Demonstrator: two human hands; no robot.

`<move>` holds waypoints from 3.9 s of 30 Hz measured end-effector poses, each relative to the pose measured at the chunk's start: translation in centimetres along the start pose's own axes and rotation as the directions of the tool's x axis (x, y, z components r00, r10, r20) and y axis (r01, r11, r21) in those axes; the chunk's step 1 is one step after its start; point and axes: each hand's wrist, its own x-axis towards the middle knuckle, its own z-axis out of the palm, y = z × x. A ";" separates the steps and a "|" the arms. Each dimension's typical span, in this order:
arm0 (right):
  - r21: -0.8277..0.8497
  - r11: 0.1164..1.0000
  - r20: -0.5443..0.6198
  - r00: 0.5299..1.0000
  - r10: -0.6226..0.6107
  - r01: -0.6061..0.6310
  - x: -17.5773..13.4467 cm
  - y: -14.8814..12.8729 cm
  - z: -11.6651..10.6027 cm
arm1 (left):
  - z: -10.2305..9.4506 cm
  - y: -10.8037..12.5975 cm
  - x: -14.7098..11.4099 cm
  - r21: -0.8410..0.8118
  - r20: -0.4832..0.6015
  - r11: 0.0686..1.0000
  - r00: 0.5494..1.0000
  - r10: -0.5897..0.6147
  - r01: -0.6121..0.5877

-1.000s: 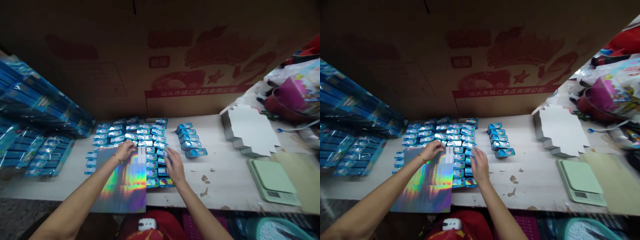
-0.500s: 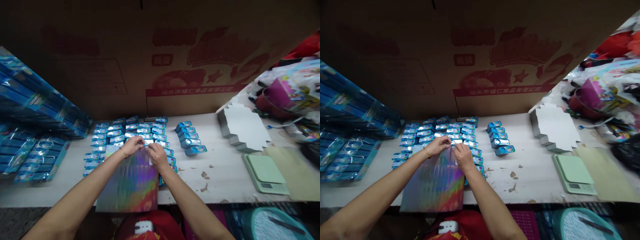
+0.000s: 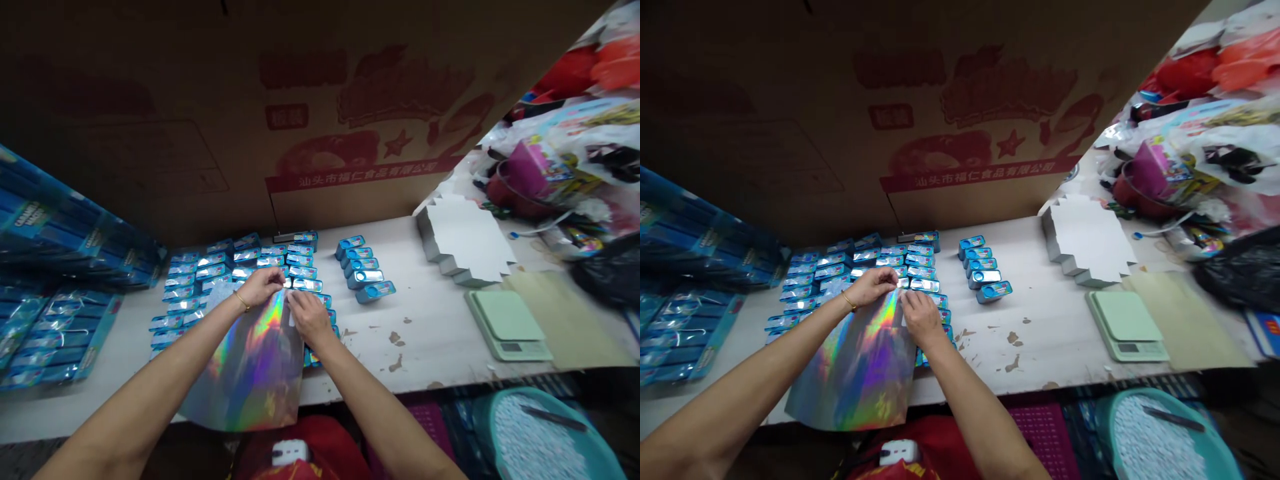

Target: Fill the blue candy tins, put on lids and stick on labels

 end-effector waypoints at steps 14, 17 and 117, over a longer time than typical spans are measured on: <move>-0.028 0.998 -0.130 0.990 0.059 -0.063 1.1 -1.6 -1.5 | -1.6 3.2 -0.8 0.027 0.008 0.998 0.999 0.050 -0.050; 0.104 0.991 -0.166 0.980 0.106 -0.090 0.6 -2.2 -2.3 | -1.7 2.7 -0.7 0.101 0.001 0.992 0.997 0.078 -0.077; 0.704 0.458 -0.236 0.429 0.872 -0.543 -2.6 12.1 -7.0 | 13.3 5.0 8.8 -0.569 -0.106 0.801 0.950 -0.295 0.186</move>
